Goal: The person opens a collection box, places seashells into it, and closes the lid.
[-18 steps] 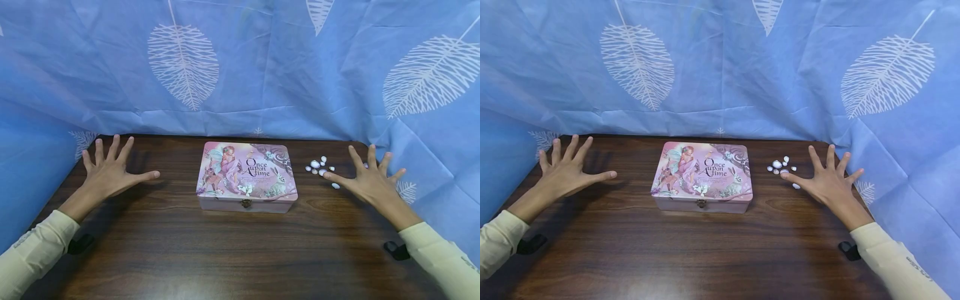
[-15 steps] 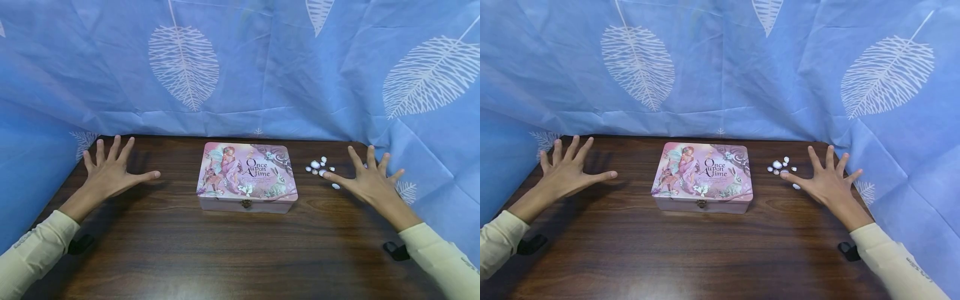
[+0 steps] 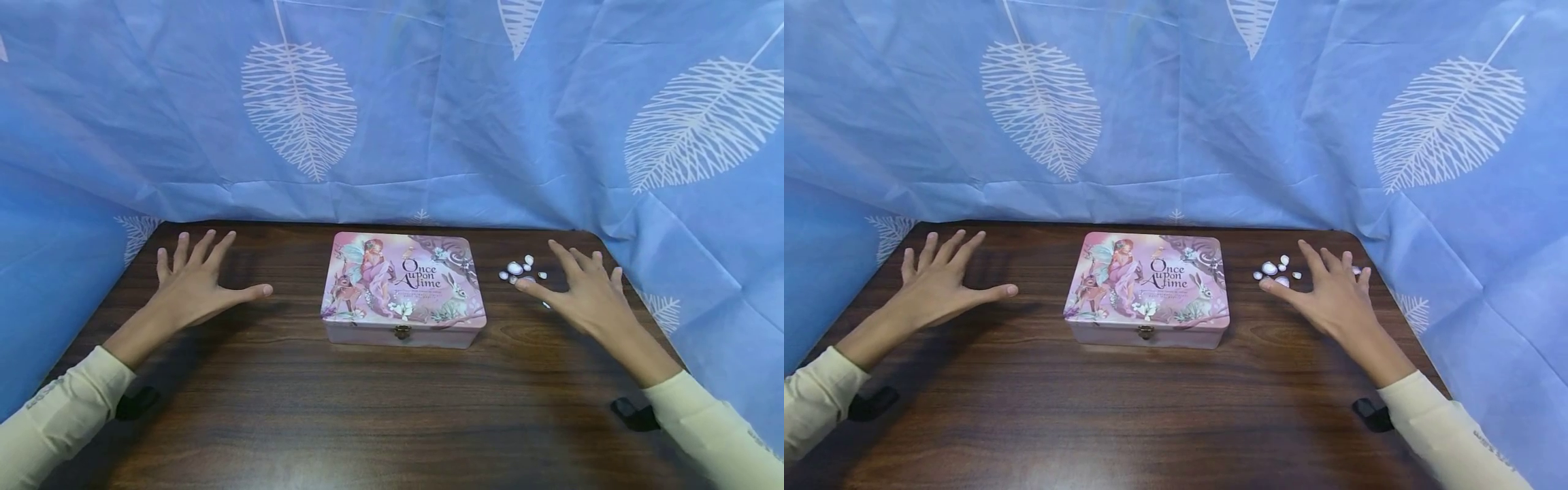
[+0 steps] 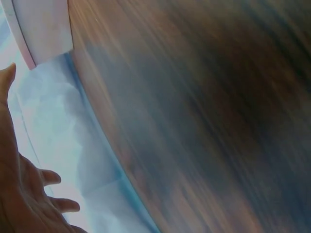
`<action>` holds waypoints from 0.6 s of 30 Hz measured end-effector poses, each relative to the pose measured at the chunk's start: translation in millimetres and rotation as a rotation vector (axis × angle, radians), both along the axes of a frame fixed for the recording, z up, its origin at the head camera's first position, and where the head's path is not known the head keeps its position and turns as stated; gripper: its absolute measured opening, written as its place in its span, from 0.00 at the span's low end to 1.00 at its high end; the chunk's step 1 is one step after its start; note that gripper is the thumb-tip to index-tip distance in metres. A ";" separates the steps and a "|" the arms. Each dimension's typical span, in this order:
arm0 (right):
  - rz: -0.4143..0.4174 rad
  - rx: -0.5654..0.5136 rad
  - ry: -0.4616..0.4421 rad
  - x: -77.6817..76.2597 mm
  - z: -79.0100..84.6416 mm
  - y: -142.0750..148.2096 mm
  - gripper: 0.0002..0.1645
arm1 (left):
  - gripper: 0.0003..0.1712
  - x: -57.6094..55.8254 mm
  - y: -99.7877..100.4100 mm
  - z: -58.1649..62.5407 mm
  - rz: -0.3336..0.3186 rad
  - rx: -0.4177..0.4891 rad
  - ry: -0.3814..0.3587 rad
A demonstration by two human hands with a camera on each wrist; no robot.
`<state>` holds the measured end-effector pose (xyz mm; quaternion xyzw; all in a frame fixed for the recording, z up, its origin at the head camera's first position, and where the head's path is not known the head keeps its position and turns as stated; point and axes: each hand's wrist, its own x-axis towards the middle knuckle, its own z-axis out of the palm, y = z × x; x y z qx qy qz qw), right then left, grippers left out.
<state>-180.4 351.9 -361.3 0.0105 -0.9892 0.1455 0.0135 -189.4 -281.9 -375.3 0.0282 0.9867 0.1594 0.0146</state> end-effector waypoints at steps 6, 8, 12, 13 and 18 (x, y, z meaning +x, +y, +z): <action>0.029 -0.048 -0.095 9.0 4.9 -14.7 0.65 | 0.78 4.2 11.8 3.1 -0.040 0.013 0.024; 0.033 -0.070 -0.124 13.0 6.3 -18.0 0.63 | 0.78 5.2 15.4 4.3 -0.055 0.020 0.030; 0.046 -0.116 -0.145 20.5 7.6 -23.6 0.60 | 0.76 5.1 21.9 7.6 -0.086 0.046 0.029; 0.049 -0.126 -0.147 22.3 7.6 -24.5 0.59 | 0.76 4.8 23.8 8.6 -0.091 0.051 0.027; 0.054 -0.162 -0.164 30.2 4.6 -29.5 0.57 | 0.75 3.9 34.4 12.6 -0.119 0.074 0.025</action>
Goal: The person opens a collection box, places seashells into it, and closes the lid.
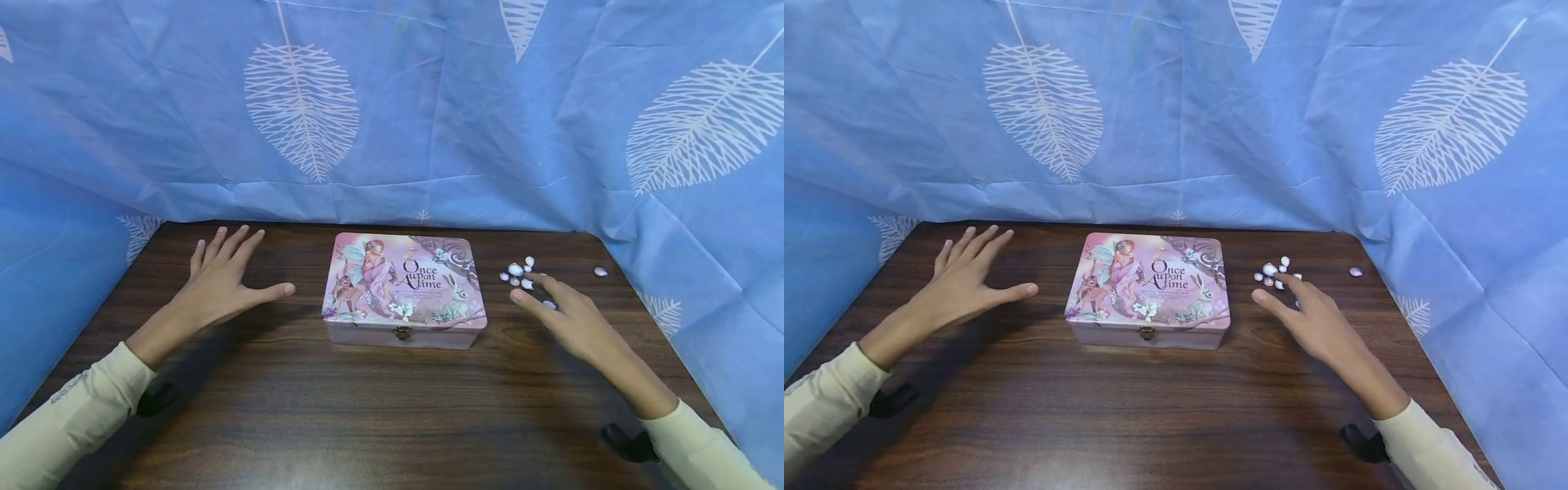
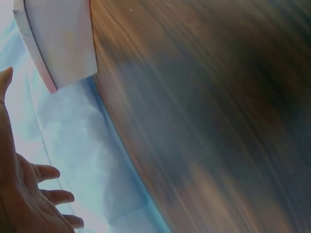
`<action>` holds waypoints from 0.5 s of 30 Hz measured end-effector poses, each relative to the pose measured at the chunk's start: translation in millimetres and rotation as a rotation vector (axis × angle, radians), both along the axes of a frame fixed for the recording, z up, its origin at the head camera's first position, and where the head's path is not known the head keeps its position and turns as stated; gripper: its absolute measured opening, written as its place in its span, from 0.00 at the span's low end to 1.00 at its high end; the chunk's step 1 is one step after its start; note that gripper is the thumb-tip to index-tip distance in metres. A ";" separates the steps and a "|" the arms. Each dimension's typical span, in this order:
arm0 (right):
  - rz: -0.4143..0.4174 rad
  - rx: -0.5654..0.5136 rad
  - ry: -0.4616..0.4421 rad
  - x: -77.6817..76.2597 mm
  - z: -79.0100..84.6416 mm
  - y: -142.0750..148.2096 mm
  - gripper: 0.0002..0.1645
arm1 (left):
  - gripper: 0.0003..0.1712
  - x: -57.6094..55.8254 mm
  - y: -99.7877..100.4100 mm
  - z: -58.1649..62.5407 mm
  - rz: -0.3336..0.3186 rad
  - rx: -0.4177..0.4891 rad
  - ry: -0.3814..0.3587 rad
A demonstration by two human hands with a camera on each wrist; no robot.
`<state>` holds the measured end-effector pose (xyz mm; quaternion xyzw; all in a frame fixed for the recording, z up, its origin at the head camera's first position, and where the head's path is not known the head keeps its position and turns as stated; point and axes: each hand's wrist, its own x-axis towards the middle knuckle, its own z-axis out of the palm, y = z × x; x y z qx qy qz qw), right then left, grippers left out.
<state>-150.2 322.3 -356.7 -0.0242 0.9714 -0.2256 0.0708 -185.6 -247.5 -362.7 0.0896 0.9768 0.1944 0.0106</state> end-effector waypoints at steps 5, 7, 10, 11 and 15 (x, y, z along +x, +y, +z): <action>0.005 -0.003 -0.016 4.3 -3.7 -6.0 0.56 | 0.72 0.6 14.6 2.1 -0.056 0.026 -0.002; 0.007 -0.008 -0.019 6.1 -4.4 -8.1 0.55 | 0.71 1.4 20.5 2.2 -0.080 0.028 0.005; 0.012 -0.029 -0.035 9.8 -5.2 -11.7 0.54 | 0.70 3.0 29.1 2.9 -0.111 0.026 0.021; 0.018 -0.038 -0.039 11.1 -5.5 -13.3 0.53 | 0.70 3.6 31.5 3.0 -0.121 0.025 0.025; 0.045 -0.067 -0.046 16.1 -6.4 -20.9 0.50 | 0.67 6.5 39.3 3.6 -0.161 0.022 0.038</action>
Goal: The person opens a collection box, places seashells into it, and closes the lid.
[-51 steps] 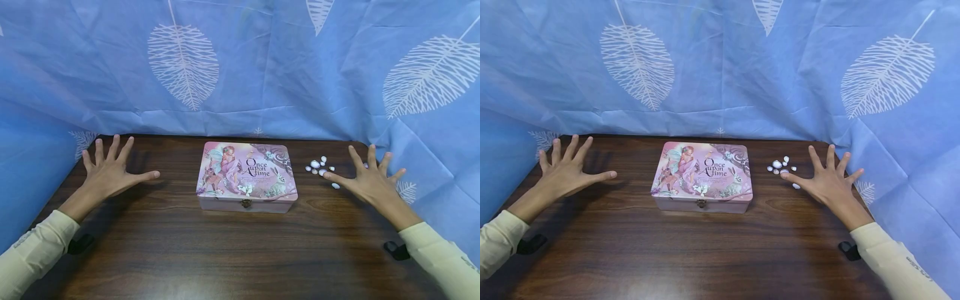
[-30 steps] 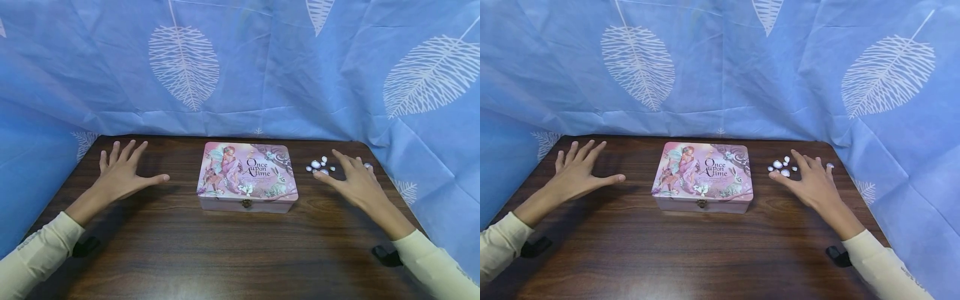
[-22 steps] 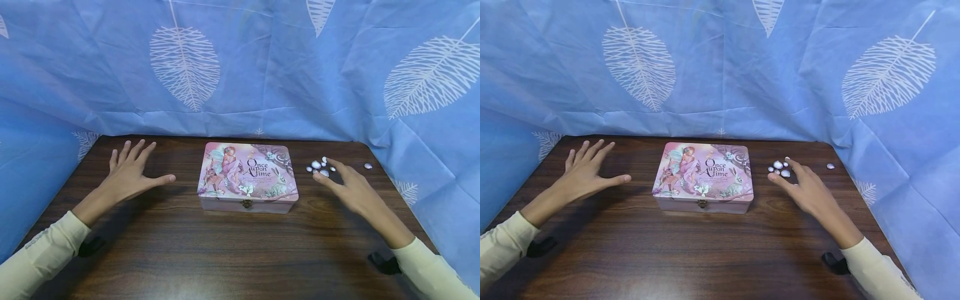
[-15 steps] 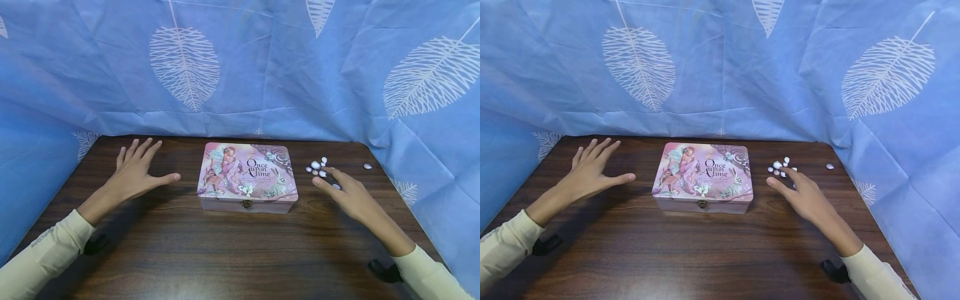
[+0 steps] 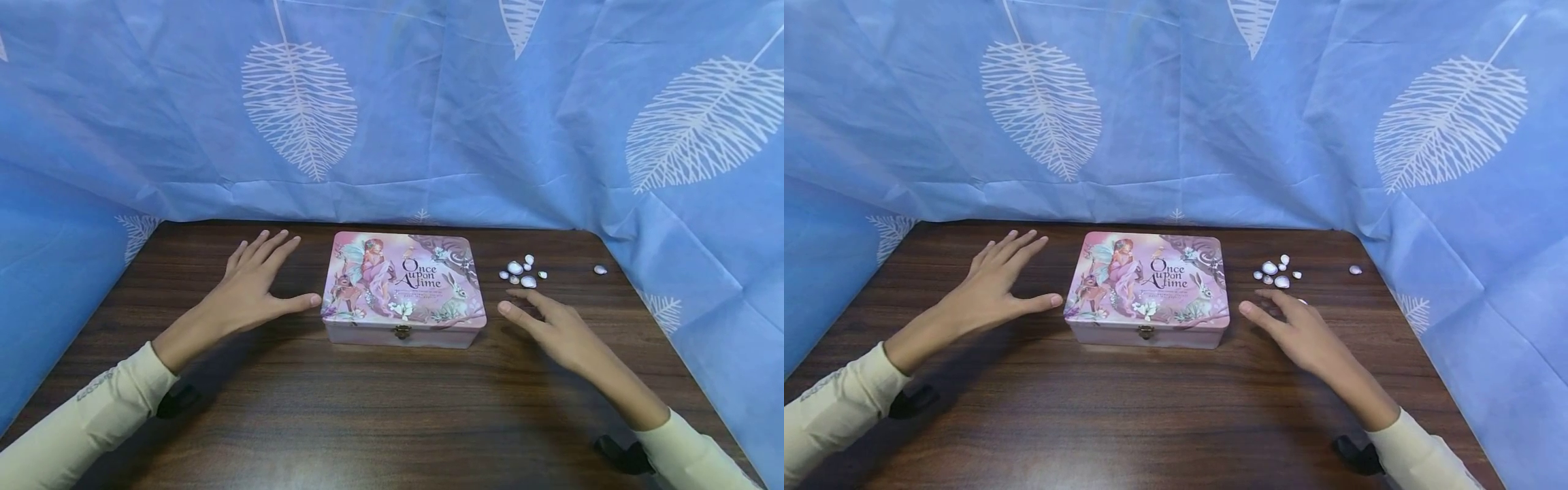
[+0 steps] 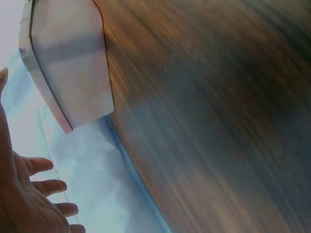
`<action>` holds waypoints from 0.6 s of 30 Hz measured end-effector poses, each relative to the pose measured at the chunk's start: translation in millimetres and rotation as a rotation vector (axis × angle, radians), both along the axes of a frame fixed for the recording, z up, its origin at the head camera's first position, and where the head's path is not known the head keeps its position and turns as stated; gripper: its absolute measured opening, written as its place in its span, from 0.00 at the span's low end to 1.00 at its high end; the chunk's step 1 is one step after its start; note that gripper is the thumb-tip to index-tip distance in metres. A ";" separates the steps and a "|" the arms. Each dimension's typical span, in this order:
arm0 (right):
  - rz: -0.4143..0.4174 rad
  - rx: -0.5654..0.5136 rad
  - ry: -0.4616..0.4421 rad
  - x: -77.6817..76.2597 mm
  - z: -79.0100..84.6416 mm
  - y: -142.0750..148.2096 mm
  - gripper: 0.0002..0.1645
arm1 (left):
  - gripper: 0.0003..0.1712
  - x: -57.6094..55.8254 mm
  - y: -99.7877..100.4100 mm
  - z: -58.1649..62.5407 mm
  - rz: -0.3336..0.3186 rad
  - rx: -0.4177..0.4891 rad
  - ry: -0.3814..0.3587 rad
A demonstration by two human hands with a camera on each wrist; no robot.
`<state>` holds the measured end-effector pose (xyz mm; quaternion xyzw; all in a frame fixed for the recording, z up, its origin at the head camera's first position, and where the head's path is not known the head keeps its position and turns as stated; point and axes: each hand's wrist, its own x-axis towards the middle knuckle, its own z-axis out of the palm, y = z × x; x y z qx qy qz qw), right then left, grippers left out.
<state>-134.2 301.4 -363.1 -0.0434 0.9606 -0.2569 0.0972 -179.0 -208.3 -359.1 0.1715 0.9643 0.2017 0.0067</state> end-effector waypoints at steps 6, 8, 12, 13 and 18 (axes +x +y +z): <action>0.042 -0.025 0.018 5.6 -1.4 -12.4 0.46 | 0.66 2.8 8.2 -2.5 -0.049 0.006 0.037; 0.054 -0.031 0.026 6.9 -1.9 -16.4 0.45 | 0.66 3.8 10.9 -3.4 -0.063 0.012 0.043; 0.087 -0.047 0.036 9.7 -2.8 -23.3 0.41 | 0.65 6.8 17.3 -2.8 -0.091 0.022 0.050; 0.092 -0.050 0.036 10.5 -2.8 -25.0 0.40 | 0.64 7.4 18.8 -2.4 -0.098 0.022 0.052; 0.118 -0.055 0.020 15.6 -1.9 -30.1 0.34 | 0.63 9.9 26.0 -1.7 -0.125 0.038 0.063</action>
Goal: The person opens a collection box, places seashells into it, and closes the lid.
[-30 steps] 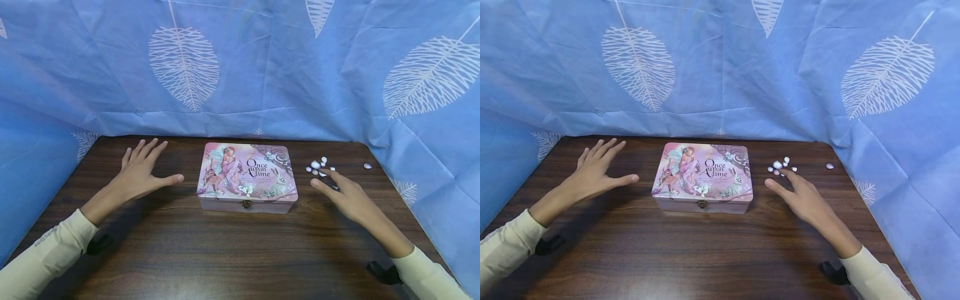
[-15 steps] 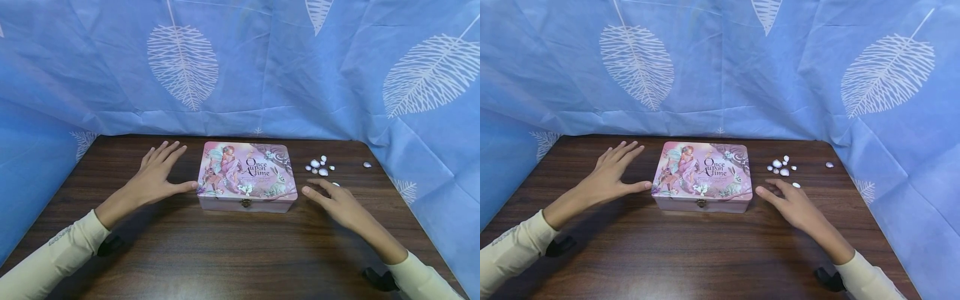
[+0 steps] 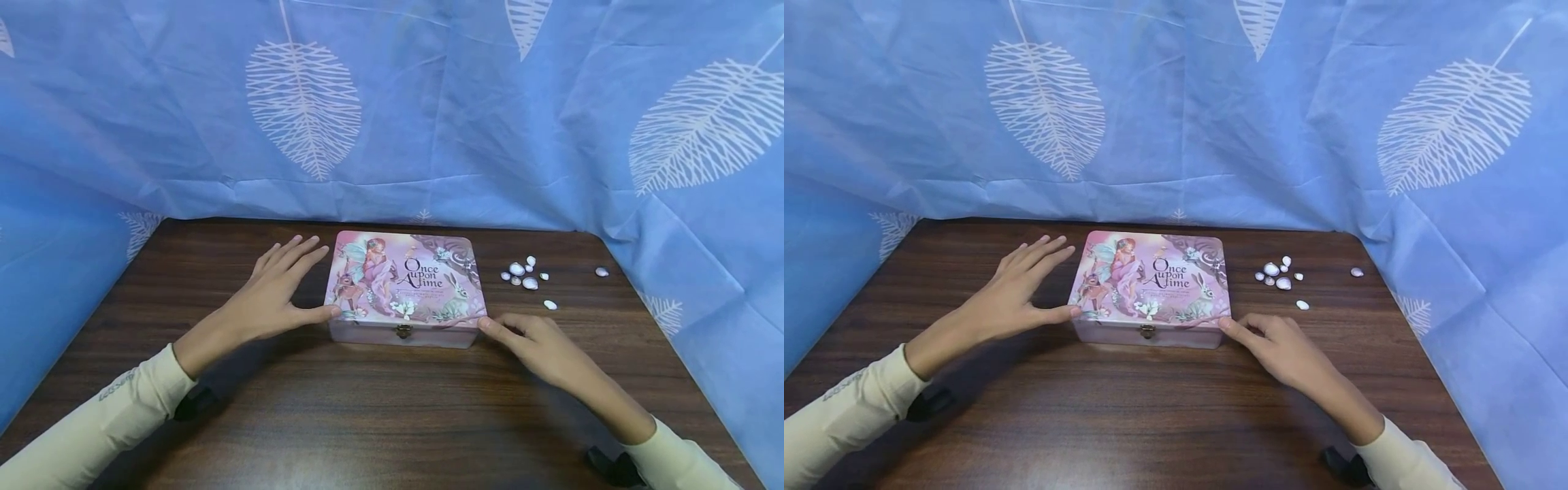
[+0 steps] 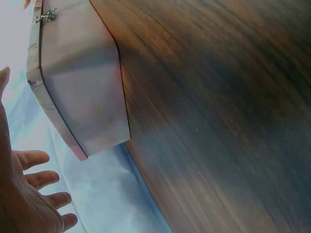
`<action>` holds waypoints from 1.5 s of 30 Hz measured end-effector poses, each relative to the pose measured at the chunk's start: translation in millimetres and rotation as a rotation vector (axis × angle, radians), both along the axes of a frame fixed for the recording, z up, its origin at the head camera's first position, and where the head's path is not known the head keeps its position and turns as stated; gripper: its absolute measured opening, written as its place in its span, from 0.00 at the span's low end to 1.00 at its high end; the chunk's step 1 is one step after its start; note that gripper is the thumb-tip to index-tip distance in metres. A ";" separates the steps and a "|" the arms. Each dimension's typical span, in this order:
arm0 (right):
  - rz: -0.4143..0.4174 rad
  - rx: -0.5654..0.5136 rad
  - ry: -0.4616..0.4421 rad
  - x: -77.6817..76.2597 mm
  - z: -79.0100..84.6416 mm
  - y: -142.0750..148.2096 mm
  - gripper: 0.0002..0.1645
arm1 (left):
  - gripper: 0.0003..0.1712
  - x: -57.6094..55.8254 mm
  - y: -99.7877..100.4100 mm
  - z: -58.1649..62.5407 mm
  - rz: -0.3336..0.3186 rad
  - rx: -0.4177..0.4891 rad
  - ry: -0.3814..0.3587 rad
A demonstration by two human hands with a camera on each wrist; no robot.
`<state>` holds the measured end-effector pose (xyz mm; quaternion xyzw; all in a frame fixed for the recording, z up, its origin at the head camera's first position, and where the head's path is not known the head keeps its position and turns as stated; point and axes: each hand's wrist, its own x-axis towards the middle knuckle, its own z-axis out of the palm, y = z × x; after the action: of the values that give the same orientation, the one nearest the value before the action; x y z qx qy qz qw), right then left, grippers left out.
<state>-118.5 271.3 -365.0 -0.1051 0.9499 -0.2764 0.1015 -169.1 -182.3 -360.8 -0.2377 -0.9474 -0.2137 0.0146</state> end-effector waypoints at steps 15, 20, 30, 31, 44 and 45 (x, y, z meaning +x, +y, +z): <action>0.047 -0.046 -0.040 8.9 0.5 -11.6 0.28 | 0.59 2.3 12.2 -6.3 -0.061 0.002 0.063; 0.055 -0.058 -0.049 11.4 0.9 -14.8 0.27 | 0.58 2.7 14.6 -6.3 -0.078 -0.004 0.061; 0.070 -0.127 -0.088 19.9 1.1 -26.1 0.24 | 0.54 6.8 17.4 -6.6 -0.107 0.002 0.059; 0.071 -0.139 -0.097 20.7 0.8 -27.2 0.25 | 0.54 7.0 17.8 -6.6 -0.113 0.002 0.059; 0.132 -0.347 -0.229 23.1 -12.3 -39.2 0.32 | 0.50 8.7 19.6 -10.4 -0.201 -0.016 0.067; 0.142 -0.368 -0.238 22.9 -13.3 -40.4 0.32 | 0.49 8.7 19.7 -10.5 -0.207 -0.016 0.064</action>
<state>-95.7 230.9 -378.4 -0.1552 0.8550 -0.4476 0.2110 -160.4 -162.6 -371.3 -0.3411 -0.9186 -0.1986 0.0208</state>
